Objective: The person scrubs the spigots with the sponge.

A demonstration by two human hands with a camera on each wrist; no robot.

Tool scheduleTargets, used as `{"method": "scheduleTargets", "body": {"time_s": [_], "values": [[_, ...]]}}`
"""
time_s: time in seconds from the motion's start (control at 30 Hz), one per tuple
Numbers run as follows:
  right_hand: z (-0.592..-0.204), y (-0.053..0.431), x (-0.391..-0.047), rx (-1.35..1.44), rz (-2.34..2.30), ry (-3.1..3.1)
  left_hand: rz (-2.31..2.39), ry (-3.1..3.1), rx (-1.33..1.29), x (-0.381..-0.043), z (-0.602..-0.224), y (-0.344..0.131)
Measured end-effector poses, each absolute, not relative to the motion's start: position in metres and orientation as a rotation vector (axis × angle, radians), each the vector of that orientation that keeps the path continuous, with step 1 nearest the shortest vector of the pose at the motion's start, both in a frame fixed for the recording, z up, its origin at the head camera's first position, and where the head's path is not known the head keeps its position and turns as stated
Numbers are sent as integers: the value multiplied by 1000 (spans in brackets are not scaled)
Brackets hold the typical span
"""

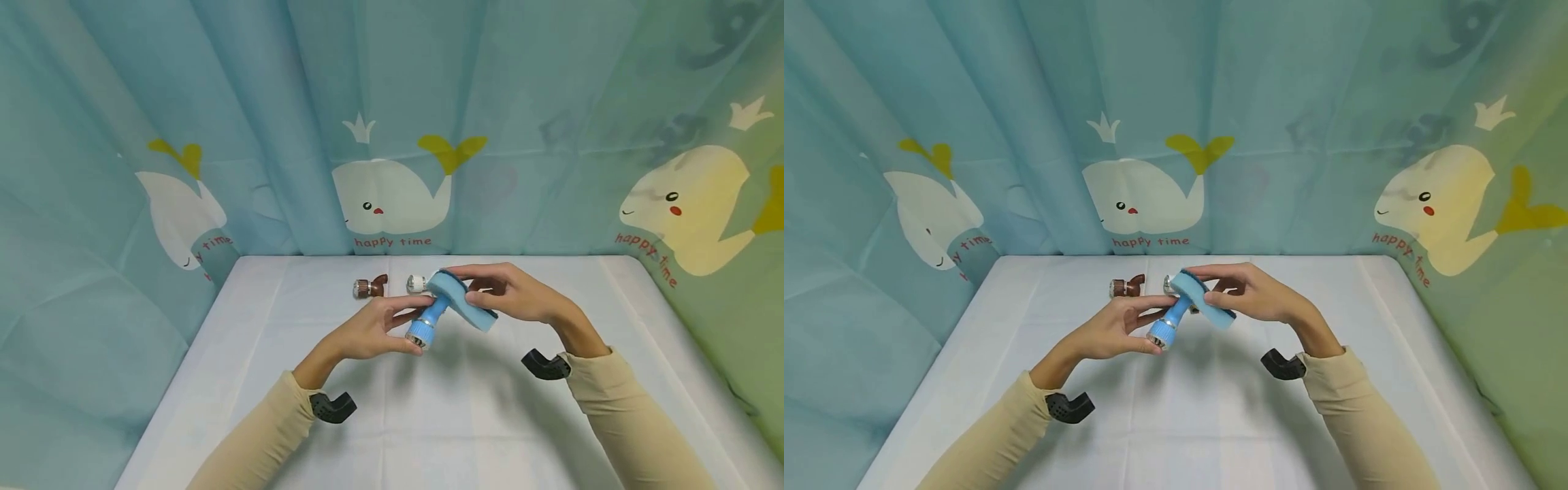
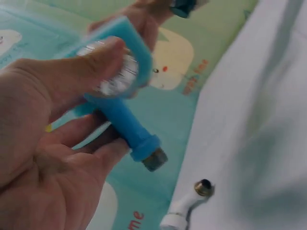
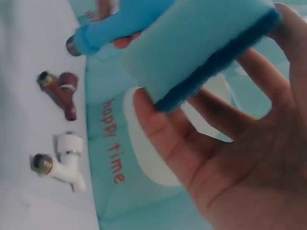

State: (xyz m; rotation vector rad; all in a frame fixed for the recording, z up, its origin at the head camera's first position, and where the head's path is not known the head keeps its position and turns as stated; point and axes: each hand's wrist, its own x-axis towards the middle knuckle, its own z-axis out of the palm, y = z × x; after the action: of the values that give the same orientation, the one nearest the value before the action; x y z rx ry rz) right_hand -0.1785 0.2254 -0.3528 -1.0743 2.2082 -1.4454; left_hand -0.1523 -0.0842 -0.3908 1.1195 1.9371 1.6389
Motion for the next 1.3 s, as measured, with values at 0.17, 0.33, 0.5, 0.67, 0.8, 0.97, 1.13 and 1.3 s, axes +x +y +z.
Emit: {"method": "scheduleTargets", "body": {"time_s": [0.17,0.33,0.5,0.67,0.8,0.97,1.13,1.3], "values": [[-355,230,-178,-1040,-1441,2189,1625,1917,1134,-151,-389,-85],[-358,223,-171,-1070,-1492,2358,1764,1880,969,-152,-389,-85],[-371,193,-154,-1139,-1638,2721,2043,1833,739,-154,-392,-81],[-388,172,-145,-1224,-1545,2912,2164,1881,648,-158,-392,-77],[-388,170,-144,-1155,-1633,2892,2217,1887,567,-160,-393,-76],[-389,164,-141,-1213,-1589,2890,2258,1891,558,-163,-396,-76],[-386,164,-139,-1302,-1567,2965,2216,1910,594,-162,-398,-77],[-378,166,-141,-1426,-1297,3024,2158,1991,685,-164,-398,-79]]}}
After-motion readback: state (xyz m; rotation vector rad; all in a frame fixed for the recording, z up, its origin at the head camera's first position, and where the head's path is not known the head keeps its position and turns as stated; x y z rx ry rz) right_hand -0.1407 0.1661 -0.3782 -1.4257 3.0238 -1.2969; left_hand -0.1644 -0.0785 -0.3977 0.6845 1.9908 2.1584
